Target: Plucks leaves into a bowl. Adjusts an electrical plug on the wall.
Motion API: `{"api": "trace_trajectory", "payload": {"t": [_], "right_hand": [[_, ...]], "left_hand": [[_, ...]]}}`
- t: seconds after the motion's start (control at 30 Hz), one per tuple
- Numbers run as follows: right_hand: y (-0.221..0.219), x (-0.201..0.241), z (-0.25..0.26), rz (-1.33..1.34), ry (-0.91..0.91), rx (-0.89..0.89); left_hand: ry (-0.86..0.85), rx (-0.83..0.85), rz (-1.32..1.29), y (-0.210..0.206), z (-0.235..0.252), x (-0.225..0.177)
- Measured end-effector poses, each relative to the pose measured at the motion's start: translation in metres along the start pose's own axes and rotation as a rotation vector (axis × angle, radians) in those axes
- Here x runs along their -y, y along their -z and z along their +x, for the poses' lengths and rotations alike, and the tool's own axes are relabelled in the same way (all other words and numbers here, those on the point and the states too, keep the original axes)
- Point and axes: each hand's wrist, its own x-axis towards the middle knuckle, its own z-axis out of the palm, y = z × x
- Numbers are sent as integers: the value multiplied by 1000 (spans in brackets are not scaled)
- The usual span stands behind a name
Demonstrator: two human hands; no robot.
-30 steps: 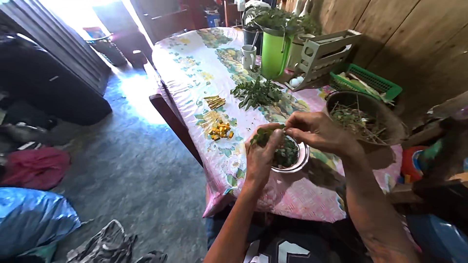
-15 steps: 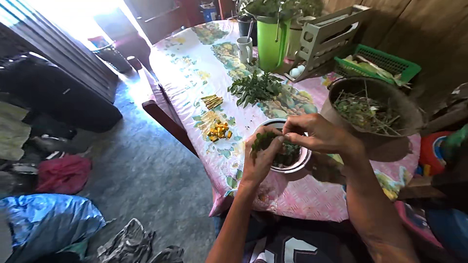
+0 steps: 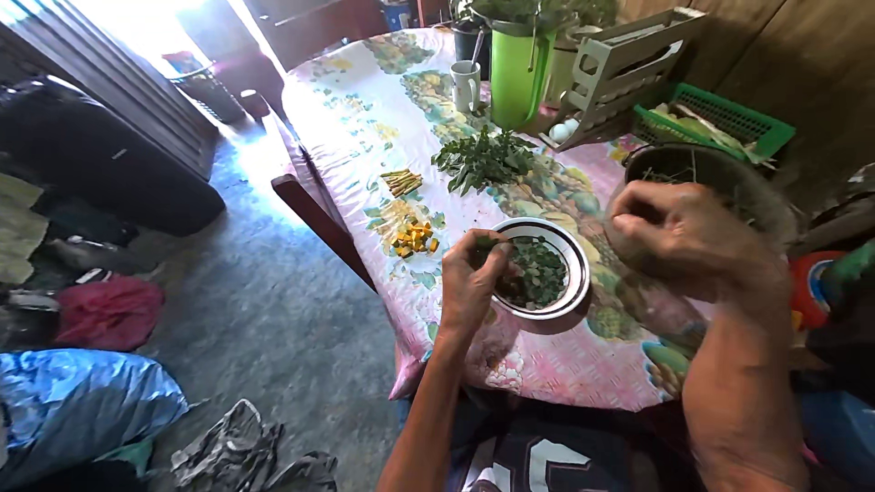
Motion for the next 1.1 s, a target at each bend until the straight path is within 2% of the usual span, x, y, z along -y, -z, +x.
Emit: {"api": "trace_trajectory", "payload": {"t": [0.13, 0.2, 0.27, 0.37, 0.47, 0.67, 0.73, 0.8, 0.87, 1.0, 1.1], "right_hand": [[50, -38, -4, -133, -129, -203], [78, -54, -22, -267, -272, -315], [101, -63, -38, -351, -410, -337], [116, -78, -51, -400, -589, -316], [110, -87, -50, -391, -737, -226], [85, -106, -29, -422, -840, -27], [83, -92, -28, -469, -859, -70], [82, -64, -28, -506, -758, -203], [66, -34, -23, -506, -577, -250], [6, 9, -16, -189, -49, -93], [-42, 22, 3, 173, 168, 20]], "left_hand": [[-49, 88, 29, 7, 0, 4], [-64, 101, 11, 3, 1, 8], [-69, 80, 4, 0, 0, 11], [-61, 70, -16, -4, -1, 13], [-48, 90, -43, -8, -3, 13], [-49, 101, -81, -11, -9, 10], [-29, 94, -92, -12, -10, 8], [-4, 103, -141, -14, -10, 9], [51, 129, -221, -12, -12, 9], [142, 167, -413, -16, -10, 7], [175, 156, -496, -16, -11, 3]]}}
